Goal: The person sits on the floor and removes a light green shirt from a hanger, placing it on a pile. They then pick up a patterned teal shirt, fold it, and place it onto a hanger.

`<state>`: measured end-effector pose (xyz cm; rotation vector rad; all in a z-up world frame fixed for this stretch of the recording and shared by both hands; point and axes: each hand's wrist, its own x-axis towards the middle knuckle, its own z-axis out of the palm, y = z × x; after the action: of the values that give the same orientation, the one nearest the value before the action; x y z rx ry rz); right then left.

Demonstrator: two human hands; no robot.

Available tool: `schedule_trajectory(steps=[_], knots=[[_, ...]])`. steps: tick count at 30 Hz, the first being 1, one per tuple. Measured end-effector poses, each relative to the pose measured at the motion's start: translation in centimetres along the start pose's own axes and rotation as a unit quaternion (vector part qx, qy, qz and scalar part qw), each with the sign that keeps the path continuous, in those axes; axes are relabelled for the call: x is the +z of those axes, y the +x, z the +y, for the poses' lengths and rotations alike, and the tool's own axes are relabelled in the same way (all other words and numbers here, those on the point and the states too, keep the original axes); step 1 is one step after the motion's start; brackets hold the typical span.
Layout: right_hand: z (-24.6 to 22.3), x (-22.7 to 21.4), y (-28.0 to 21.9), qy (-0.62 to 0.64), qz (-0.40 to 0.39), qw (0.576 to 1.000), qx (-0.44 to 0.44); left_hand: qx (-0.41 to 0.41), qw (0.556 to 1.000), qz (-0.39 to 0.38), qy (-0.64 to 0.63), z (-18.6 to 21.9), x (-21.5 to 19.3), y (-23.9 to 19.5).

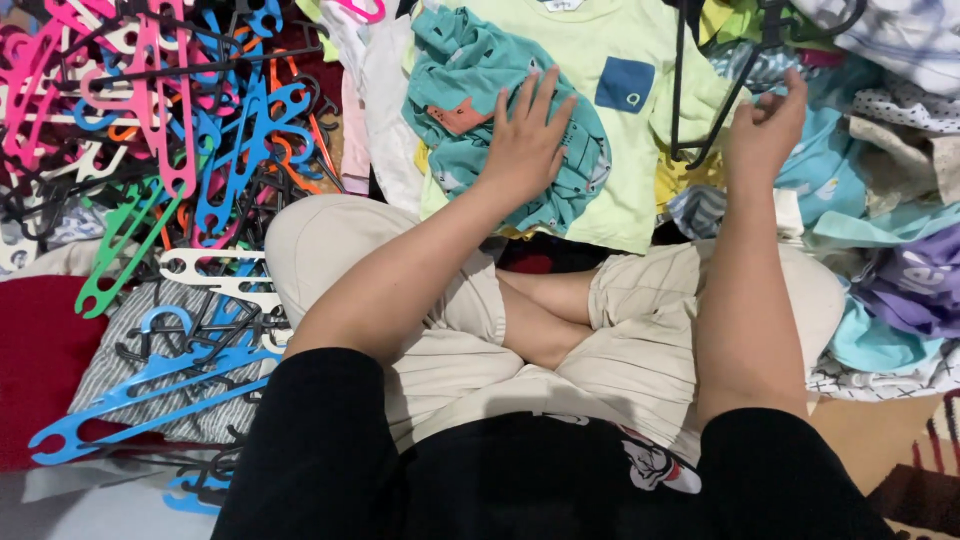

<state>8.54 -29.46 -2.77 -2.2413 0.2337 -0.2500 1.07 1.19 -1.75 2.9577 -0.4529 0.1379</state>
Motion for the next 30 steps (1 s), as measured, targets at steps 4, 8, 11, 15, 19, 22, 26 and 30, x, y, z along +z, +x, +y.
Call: schedule_trajectory(steps=[4,8,11,15,19,22,26,30], knots=[[-5.1,-0.4,-2.5,-0.006,0.024,0.992,-0.122,-0.036,0.998,0.002,-0.042,-0.4,-0.4,-0.1],[-8.5,0.9,-4.8,0.022,-0.036,0.981,-0.188,-0.049,0.998,-0.013,-0.045,-0.7,-0.1,0.0],[-8.7,2.3,-6.0,-0.006,-0.198,0.954,-0.223,-0.050,0.998,0.000,-0.032,-0.9,-0.4,0.0],[-10.8,2.9,-7.6,-0.075,-0.307,0.933,-0.175,-0.101,0.995,0.005,-0.027,-2.2,-2.4,0.2],[-12.0,2.7,-7.9,-0.115,-0.356,0.924,-0.082,-0.211,0.969,-0.057,-0.114,-6.2,-7.4,0.3],[-10.7,3.4,-7.8,-0.131,-0.339,0.929,-0.069,-0.205,0.971,-0.050,-0.113,-9.1,-9.1,-1.4],[-9.6,4.6,-7.8,-0.139,-0.307,0.940,-0.060,-0.201,0.942,-0.088,-0.252,-7.7,-9.3,-1.8],[-5.5,6.1,-7.3,-0.106,-0.278,0.948,-0.111,-0.166,0.943,-0.179,-0.226,-6.7,-7.6,-1.4]])
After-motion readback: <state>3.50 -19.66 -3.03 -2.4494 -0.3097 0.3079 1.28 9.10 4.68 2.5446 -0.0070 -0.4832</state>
